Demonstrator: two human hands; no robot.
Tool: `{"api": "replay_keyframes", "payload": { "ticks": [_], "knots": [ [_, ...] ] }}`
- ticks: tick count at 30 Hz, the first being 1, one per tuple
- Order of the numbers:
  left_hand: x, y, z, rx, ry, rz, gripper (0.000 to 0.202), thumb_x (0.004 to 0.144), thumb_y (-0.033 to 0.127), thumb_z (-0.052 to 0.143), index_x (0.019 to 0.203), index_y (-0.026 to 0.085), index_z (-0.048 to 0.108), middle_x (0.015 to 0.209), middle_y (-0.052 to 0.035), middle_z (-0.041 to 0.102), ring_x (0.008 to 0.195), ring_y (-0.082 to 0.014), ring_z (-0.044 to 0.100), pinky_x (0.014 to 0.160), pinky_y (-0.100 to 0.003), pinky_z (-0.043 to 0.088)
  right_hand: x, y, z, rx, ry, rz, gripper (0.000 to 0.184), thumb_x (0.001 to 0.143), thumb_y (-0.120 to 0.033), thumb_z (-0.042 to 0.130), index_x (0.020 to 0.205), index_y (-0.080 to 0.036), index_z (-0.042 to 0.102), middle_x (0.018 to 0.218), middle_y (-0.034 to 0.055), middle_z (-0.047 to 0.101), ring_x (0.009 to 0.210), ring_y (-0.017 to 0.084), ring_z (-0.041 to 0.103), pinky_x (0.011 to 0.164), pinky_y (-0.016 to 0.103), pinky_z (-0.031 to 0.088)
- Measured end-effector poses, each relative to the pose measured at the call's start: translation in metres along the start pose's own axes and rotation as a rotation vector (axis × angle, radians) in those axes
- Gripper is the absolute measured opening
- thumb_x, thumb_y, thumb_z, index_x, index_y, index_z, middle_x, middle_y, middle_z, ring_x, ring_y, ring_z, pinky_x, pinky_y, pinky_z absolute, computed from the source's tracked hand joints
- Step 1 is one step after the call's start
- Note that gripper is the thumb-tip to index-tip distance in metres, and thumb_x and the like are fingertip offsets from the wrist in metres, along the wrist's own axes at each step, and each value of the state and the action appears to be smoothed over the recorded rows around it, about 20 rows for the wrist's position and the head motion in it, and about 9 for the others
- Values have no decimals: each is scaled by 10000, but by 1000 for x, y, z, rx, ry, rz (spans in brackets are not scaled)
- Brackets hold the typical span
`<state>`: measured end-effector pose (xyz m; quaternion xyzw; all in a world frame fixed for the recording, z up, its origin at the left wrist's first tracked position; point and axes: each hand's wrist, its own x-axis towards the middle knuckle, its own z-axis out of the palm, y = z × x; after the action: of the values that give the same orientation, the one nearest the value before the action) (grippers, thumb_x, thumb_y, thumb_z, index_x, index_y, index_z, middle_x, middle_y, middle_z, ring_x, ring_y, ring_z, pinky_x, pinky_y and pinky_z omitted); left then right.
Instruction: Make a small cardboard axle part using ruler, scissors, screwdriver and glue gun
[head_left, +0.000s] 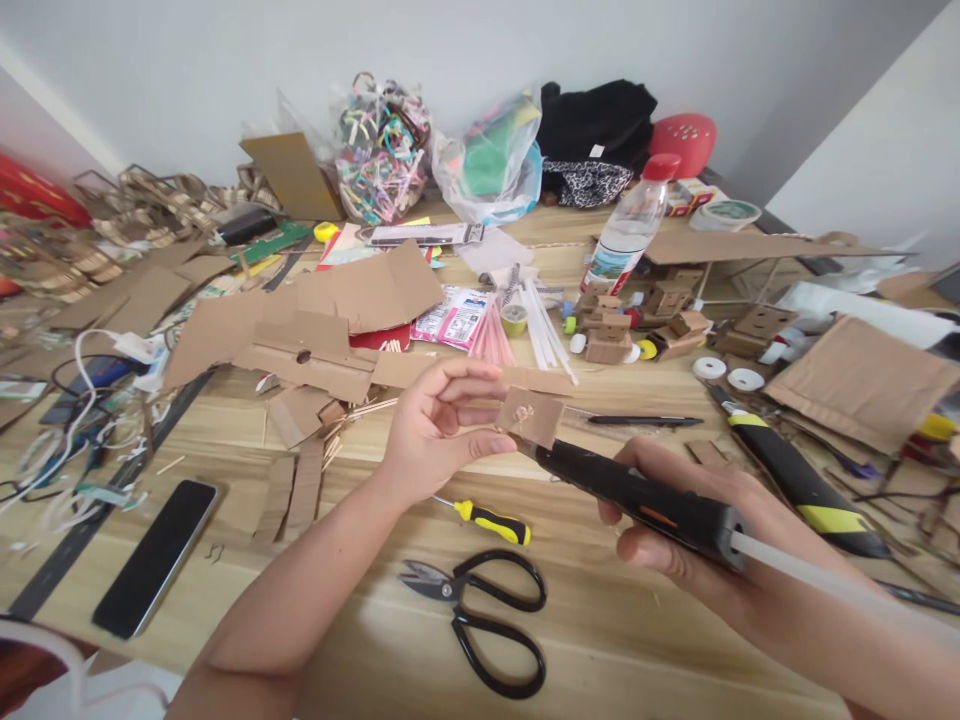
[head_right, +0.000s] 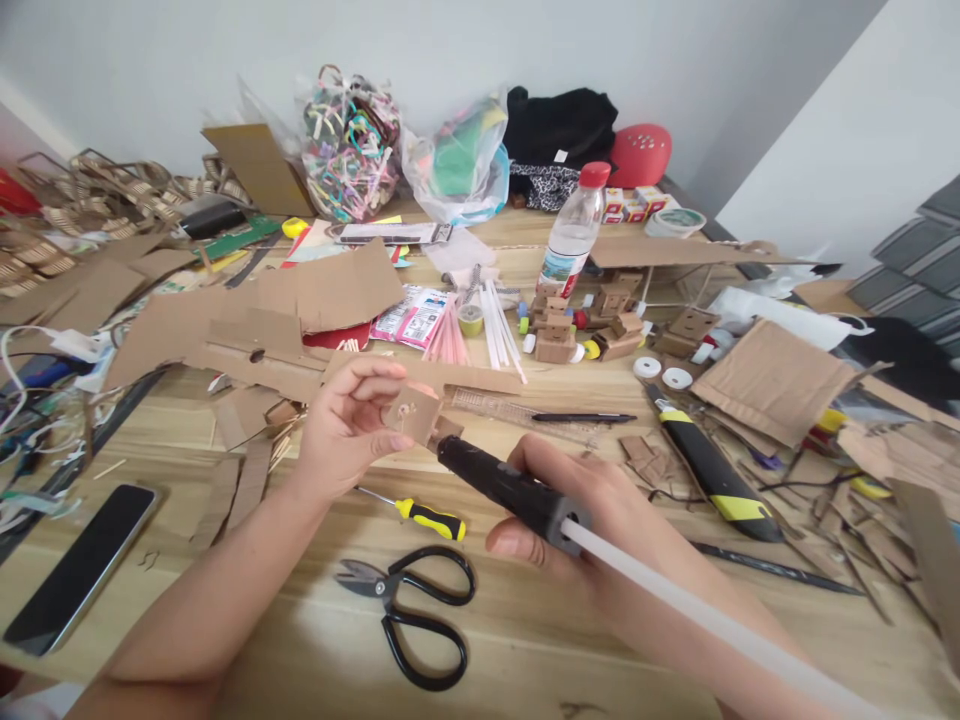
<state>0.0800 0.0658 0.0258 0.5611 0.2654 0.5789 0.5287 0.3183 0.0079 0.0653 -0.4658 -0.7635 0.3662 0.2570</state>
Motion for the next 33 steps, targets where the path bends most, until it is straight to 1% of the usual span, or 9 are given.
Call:
{"api": "replay_keyframes", "payload": {
  "ticks": [2,6,11,15,18,22,26,29,33],
  "knots": [
    [-1,0,0,10,-5,1,515,612,355,975,1028,222,704,948,-23,799,895,-171,776,740,-215,623,0,-7,0,-9,18,23,599,852,-845,486,771,-255,553,593,-8,615,531,170,554,514,293,403],
    [-1,0,1,10,-7,51,476,635,327,965,1024,232,709,946,-9,802,917,-161,780,746,-194,623,1,-16,1,-25,34,37,613,851,-854,466,761,-253,544,575,-25,591,516,156,514,515,298,370],
    [-1,-1,3,21,24,86,474,625,342,968,1011,229,718,932,-5,802,902,-154,781,737,-187,625,1,-16,-1,-34,41,35,609,852,-852,471,758,-254,535,584,-16,604,534,163,532,525,304,383],
    [-1,-1,3,17,22,101,476,627,332,968,1016,229,714,939,-5,801,907,-154,781,754,-196,630,0,-13,-1,-44,46,20,587,867,-833,475,768,-259,546,597,-9,604,527,170,535,518,311,394],
    [-1,-1,2,3,12,91,477,638,329,964,1025,227,704,933,-7,799,897,-163,784,756,-218,640,-1,-12,-1,-49,63,2,575,872,-825,477,770,-263,550,592,-9,611,522,177,543,522,313,405],
    [-1,-1,1,-7,-20,54,484,659,335,953,1045,234,680,944,-17,803,899,-189,789,760,-267,660,-2,-11,-1,-75,68,2,582,877,-826,461,788,-263,579,615,5,657,539,186,586,556,313,449],
    [-1,-1,1,30,-17,62,497,649,364,956,1042,233,681,953,-18,803,905,-185,786,756,-244,643,-2,-10,-2,-108,82,6,610,873,-839,444,790,-254,597,627,10,666,552,186,603,560,310,454],
    [-1,0,1,31,-7,67,499,641,370,960,1035,229,686,941,-14,802,886,-173,784,743,-226,629,-2,-11,-2,-86,79,12,603,875,-834,457,790,-253,594,632,6,663,555,185,603,559,311,451],
    [-1,1,1,18,-10,43,482,646,347,959,1033,243,691,956,-16,801,868,-172,780,747,-241,625,-2,-12,-3,-55,72,24,565,875,-811,496,791,-260,591,638,9,659,558,196,606,541,315,446]
  ]
}}
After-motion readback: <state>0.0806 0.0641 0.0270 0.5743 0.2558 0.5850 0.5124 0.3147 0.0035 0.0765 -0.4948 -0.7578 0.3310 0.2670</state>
